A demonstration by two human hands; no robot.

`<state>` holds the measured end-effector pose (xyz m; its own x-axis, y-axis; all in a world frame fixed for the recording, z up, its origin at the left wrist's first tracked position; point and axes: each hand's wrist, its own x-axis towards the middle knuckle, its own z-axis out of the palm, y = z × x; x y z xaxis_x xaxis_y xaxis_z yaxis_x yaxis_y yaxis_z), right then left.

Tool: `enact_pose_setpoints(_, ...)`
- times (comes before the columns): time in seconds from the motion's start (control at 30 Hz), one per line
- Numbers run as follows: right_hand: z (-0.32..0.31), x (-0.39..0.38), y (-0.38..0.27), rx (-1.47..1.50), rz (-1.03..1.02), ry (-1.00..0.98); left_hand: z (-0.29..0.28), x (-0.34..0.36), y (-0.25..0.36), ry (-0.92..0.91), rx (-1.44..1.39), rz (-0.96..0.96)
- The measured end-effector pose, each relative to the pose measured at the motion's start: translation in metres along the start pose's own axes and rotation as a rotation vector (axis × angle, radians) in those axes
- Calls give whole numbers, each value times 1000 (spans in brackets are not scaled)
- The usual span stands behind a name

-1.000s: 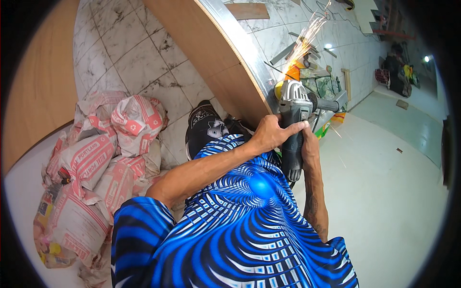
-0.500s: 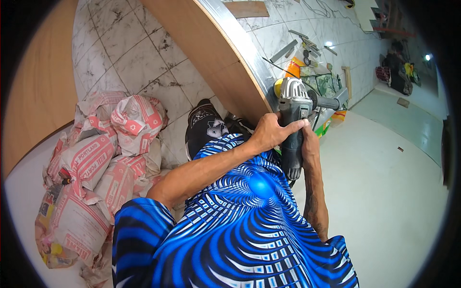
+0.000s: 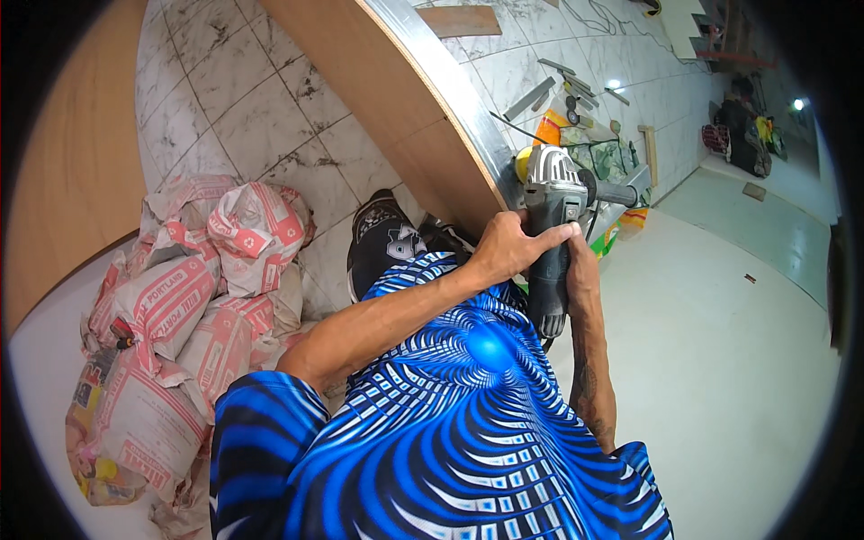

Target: The person uses an angle grinder to grind the edges of a metal frame and associated metal components on a tiled floor.

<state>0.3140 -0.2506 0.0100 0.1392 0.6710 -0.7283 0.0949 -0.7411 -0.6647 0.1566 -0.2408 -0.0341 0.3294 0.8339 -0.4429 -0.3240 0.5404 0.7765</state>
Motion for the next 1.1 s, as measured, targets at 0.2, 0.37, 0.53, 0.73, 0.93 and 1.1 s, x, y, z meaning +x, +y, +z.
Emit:
enact_pose_setpoints(0.2, 13, -4, -12, -59, -13, 73, -1, -1, 2, 16, -14, -20)
enact_pose_setpoints(0.37, 9, -2, -8, -39, -3, 77, 1, 1, -3, 15, 27, 22)
enact_pose_setpoints(0.53, 9, -3, -10, -50, -6, 73, 1, 4, -4, 19, 15, -4)
enact_pose_setpoints(0.73, 7, -1, -5, -1, -13, 79, 1, 3, 1, 5, 6, 4)
enact_pose_setpoints(0.93, 10, -3, -12, -69, -24, 68, 1, 1, -1, 9, -85, -2)
enact_pose_setpoints(1.1, 1, 5, -1, -57, -31, 68, 0, -1, 4, 5, -31, -35)
